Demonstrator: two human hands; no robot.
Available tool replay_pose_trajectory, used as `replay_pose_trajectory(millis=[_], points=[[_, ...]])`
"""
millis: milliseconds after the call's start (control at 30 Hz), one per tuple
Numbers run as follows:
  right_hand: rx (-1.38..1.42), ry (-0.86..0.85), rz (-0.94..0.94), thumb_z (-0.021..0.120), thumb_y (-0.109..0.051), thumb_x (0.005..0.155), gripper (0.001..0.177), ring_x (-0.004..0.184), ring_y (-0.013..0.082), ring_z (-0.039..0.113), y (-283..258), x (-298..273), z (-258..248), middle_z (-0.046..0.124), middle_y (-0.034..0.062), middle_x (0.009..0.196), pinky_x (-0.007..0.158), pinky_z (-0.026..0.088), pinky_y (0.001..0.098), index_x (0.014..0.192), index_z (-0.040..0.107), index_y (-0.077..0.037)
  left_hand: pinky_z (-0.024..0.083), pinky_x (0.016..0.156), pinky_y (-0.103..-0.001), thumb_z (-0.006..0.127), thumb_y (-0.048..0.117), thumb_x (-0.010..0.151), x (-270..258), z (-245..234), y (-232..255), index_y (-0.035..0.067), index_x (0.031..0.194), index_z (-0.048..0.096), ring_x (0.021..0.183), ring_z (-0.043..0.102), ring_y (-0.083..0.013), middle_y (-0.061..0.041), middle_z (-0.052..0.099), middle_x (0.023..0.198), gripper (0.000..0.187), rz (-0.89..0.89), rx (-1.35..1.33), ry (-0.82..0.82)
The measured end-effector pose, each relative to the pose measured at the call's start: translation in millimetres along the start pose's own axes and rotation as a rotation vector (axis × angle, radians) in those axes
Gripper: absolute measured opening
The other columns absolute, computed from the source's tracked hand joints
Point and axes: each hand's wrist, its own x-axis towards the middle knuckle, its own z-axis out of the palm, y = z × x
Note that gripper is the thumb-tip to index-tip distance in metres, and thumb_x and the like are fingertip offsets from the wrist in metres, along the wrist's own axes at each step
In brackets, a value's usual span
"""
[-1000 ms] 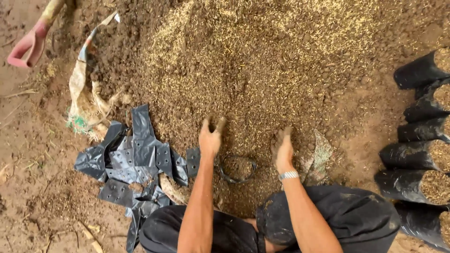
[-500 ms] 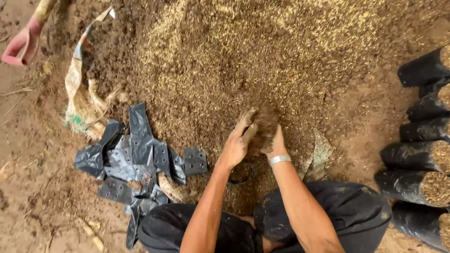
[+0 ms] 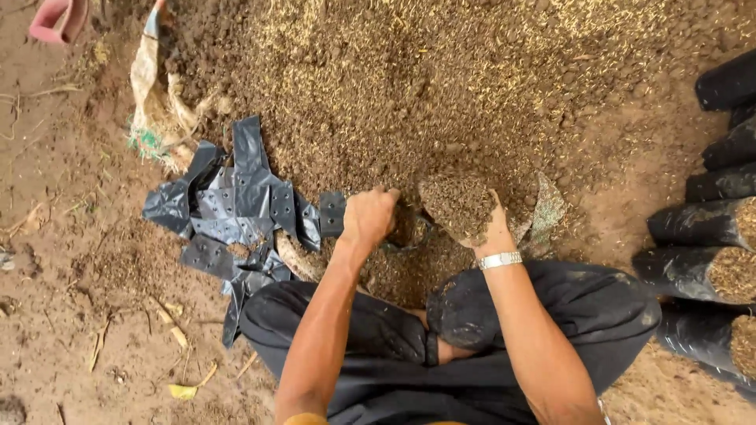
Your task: Filling small black plastic nursery bags with a soil and rice husk mixture by hand and arranging them in rows.
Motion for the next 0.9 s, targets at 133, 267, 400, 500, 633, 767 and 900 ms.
replay_pose_trajectory(millis=[133, 267, 400, 500, 633, 767, 900], points=[[-0.007, -0.001, 0.021, 0.066, -0.057, 0.078, 0.057, 0.113, 0.0417, 0.07, 27.8, -5.8, 11.5, 0.073, 0.0171, 0.121, 0.093, 0.05, 0.0736, 0.118, 0.074, -0.018, 0.064, 0.072, -0.052, 0.061, 0.011, 0.086, -20.5, -32.9, 7.6, 0.022, 0.11, 0.074, 0.081, 0.076, -0.0402, -0.013, 0.077, 0.093, 0.029, 0.013, -0.289, 0.062], [-0.003, 0.019, 0.025, 0.067, -0.058, 0.073, 0.056, 0.109, 0.0425, 0.072, 46.6, -10.2, 25.7, 0.075, 0.0156, 0.116, 0.089, 0.051, 0.0784, 0.113, 0.077, -0.021, 0.062, 0.076, -0.055, 0.063, 0.017, 0.088, -42.3, -57.0, 7.1, 0.025, 0.106, 0.077, 0.09, 0.075, -0.0401, -0.013, 0.078, 0.092, 0.024, -0.063, -0.521, 0.053], [-0.39, -0.058, -0.222, 0.067, -0.046, 0.079, 0.064, 0.14, 0.0254, 0.055, 64.2, -147.3, 97.4, 0.061, 0.0032, 0.149, 0.11, 0.053, 0.0465, 0.136, 0.065, -0.017, 0.061, 0.085, -0.055, 0.069, 0.012, 0.083, -28.3, -24.2, -9.0, 0.023, 0.121, 0.076, 0.103, 0.074, -0.0362, -0.011, 0.078, 0.107, 0.04, -0.14, -0.563, 0.064], [-1.311, 0.079, -0.415, 0.056, -0.02, 0.097, 0.044, 0.046, 0.013, 0.055, 56.9, -146.8, 97.9, 0.075, 0.0086, 0.075, 0.041, 0.049, 0.0278, 0.137, 0.067, -0.004, 0.061, 0.084, -0.054, 0.065, 0.014, 0.085, -35.2, -30.8, -3.4, 0.024, 0.109, 0.078, 0.097, 0.074, -0.0393, -0.013, 0.078, 0.096, 0.028, -0.163, -0.586, 0.035], [-1.609, 0.156, -0.671, 0.067, -0.022, 0.099, 0.027, 0.05, 0.0126, 0.064, 73.5, -124.3, 128.1, 0.074, 0.0092, 0.08, 0.04, 0.053, 0.0224, 0.117, 0.071, -0.002, 0.062, 0.084, -0.053, 0.065, 0.013, 0.085, -32.6, -32.9, -1.5, 0.025, 0.11, 0.077, 0.095, 0.075, -0.0392, -0.01, 0.079, 0.095, 0.029, -0.153, -0.625, 0.042], [-1.998, 0.11, -0.82, 0.073, -0.025, 0.092, 0.018, 0.087, 0.0223, 0.074, 79.6, -59.0, 103.1, 0.072, 0.0052, 0.087, 0.073, 0.062, 0.029, 0.098, 0.077, -0.009, 0.062, 0.084, -0.054, 0.065, 0.015, 0.087, -27.4, -13.7, -8.2, 0.023, 0.111, 0.076, 0.095, 0.075, -0.0376, -0.01, 0.078, 0.097, 0.028, -0.149, -0.575, 0.036], [-1.251, 0.113, -1.128, 0.082, -0.017, 0.086, 0.005, 0.095, 0.0264, 0.075, 59.5, -109.3, 110.6, 0.079, 0.0092, 0.089, 0.091, 0.055, 0.0385, 0.089, 0.082, -0.014, 0.062, 0.079, -0.056, 0.062, 0.03, 0.096, -67.2, -56.8, 0.3, 0.011, 0.116, 0.071, 0.09, 0.076, -0.0415, -0.02, 0.077, 0.099, 0.029, -0.295, -0.477, 0.073]])
